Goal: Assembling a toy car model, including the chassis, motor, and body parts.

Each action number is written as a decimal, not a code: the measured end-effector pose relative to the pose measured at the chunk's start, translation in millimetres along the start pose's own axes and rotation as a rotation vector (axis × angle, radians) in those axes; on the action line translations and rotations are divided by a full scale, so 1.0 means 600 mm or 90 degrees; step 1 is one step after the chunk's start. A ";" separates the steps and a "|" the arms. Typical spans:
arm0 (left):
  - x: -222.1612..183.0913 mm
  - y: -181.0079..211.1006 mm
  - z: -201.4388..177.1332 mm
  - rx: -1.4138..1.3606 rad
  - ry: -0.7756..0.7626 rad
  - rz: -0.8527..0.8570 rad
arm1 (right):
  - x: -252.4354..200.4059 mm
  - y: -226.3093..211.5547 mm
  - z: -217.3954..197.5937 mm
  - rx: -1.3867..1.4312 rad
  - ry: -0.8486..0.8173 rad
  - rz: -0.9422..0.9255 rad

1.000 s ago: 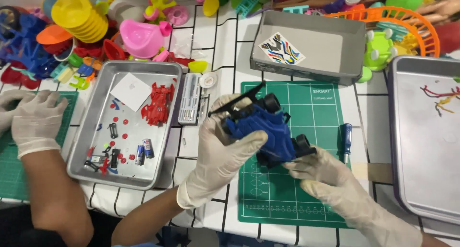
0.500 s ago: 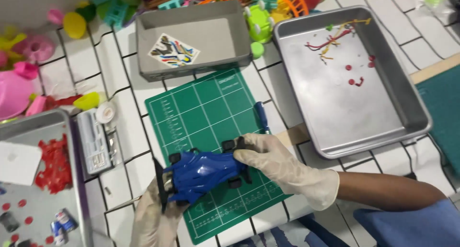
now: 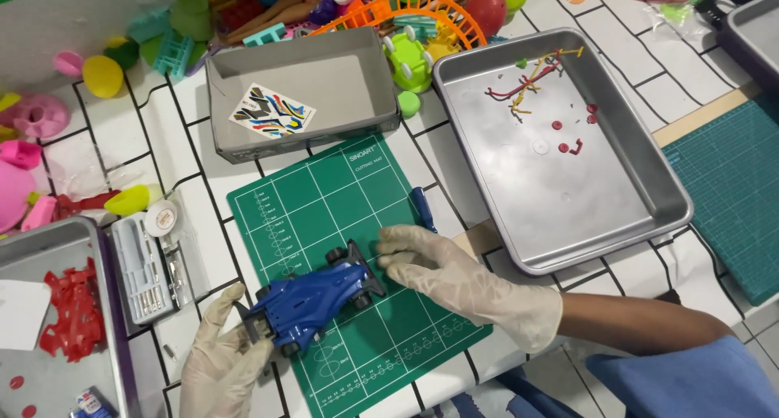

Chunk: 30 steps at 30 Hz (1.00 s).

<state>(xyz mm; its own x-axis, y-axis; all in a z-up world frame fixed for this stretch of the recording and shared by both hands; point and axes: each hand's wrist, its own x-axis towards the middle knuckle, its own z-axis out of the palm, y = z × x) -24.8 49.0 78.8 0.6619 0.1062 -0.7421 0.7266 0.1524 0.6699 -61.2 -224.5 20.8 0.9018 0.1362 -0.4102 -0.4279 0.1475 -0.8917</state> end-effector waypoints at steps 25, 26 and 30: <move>0.043 -0.095 -0.085 0.645 -0.658 -0.108 | -0.065 -0.144 -0.310 -0.659 0.447 0.162; 0.045 -0.087 -0.081 0.759 -0.442 0.204 | -0.059 -0.135 -0.328 -0.727 0.423 0.146; 0.037 0.009 0.004 0.875 0.068 0.380 | -0.031 -0.080 -0.419 -0.727 0.378 0.050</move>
